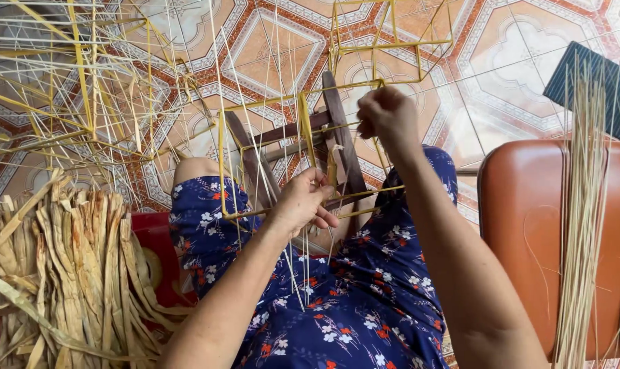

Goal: Assembling and weaving thin bamboo strips into a cubic frame structure for lanterns or handicrafts.

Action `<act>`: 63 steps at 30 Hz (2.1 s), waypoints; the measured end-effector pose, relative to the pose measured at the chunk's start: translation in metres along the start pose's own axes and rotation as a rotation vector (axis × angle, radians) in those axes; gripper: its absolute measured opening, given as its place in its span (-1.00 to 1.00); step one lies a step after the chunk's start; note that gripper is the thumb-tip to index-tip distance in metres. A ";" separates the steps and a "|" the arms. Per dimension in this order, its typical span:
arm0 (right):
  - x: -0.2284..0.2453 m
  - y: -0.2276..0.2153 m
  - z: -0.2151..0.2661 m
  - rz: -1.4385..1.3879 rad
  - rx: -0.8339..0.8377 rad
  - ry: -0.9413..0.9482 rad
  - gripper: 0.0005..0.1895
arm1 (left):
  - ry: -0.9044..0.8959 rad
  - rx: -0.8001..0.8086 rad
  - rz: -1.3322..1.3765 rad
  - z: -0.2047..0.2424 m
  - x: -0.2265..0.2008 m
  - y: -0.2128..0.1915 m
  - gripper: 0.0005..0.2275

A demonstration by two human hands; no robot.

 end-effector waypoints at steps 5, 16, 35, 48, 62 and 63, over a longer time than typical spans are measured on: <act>-0.002 0.027 0.020 0.005 0.136 0.062 -0.85 | 0.020 -0.019 -0.048 0.007 -0.005 0.002 -0.89; -0.001 0.034 0.040 0.010 0.159 0.042 -0.87 | 0.077 -0.126 -0.133 0.017 -0.010 0.012 -0.81; -0.094 0.053 0.122 0.265 0.097 -0.267 -0.43 | 0.073 -0.109 -0.186 -0.005 0.007 0.003 -0.73; -0.013 -0.037 0.154 0.163 0.470 0.416 -0.66 | 0.072 -0.029 -0.259 0.014 -0.006 0.011 -0.82; -0.048 -0.017 0.160 -0.023 0.213 0.421 -0.73 | 0.110 -0.183 -0.404 0.018 -0.011 0.025 -0.80; -0.053 -0.009 0.162 0.045 0.160 0.230 -0.67 | 0.113 -0.188 -0.425 0.015 -0.006 0.024 -0.81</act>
Point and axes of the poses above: each hand's wrist, its own z-axis away from the middle knuckle, its own y-axis out of the palm, x = y × z, the point moved 2 cm from there along -z, towards the middle knuckle, and after that the axes turned 8 degrees about z, right-handed, at the moved point
